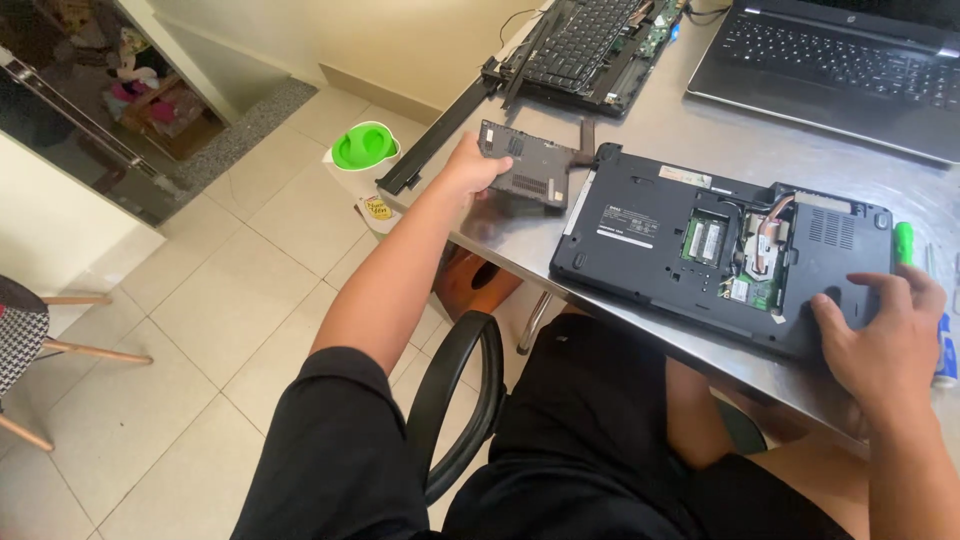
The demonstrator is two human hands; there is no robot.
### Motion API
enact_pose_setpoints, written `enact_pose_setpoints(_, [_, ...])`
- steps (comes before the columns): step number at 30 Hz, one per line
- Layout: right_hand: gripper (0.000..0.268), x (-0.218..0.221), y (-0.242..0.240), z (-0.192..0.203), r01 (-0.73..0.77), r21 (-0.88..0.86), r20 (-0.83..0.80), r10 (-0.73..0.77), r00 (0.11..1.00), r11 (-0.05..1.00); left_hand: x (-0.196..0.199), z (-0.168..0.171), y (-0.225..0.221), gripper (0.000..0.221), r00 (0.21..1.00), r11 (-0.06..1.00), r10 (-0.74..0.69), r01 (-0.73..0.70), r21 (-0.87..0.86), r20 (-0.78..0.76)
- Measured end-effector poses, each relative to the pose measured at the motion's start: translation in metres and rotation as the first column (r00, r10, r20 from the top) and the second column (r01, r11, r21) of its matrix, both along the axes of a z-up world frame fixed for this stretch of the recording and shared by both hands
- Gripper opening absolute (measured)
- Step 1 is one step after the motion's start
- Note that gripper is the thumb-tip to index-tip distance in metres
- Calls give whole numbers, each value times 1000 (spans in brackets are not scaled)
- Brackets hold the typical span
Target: Installing a heatsink and reassembling the casing of a laptop using a screwdriver
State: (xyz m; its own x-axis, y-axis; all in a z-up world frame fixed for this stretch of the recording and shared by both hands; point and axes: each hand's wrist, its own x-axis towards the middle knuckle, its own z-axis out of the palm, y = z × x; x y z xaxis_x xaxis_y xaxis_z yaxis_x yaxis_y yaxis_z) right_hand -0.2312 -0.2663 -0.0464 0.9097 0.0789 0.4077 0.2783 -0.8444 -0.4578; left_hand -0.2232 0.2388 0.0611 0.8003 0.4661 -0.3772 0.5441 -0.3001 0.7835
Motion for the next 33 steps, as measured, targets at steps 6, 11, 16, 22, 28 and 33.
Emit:
enact_pose_setpoints(6, [36, -23, 26, 43, -188, 69, 182, 173, 968, 980, -65, 8, -14, 27, 716, 954, -232, 35, 299, 658])
enact_pose_setpoints(11, [41, -53, 76, 95, -212, 770, -56, 396, 917, 601, -100, 4, -101, 30, 267, 733, -659, 20, 680, 703])
enact_pose_setpoints(16, [83, -71, 82, 88, 8, 957, -187, 595, 782, 291, -97, -35, -173, 11, -63, 496, -868, -113, 861, 492])
enact_pose_setpoints(22, [72, -77, 92, 79, 132, 862, -320, 323, 891, 489, -79, -66, -209, 11, -85, 458, -885, 29, 889, 458])
enact_pose_setpoints(28, [72, -41, 63, 64, 169, 802, -384, 279, 880, 573, -21, -64, -167, 154, 112, 238, -970, 608, 758, 214])
enact_pose_setpoints(33, [71, -10, 59, 60, 150, 743, -435, 300, 849, 652, 20, -43, -146, 156, 203, 260, -965, 761, 594, 163])
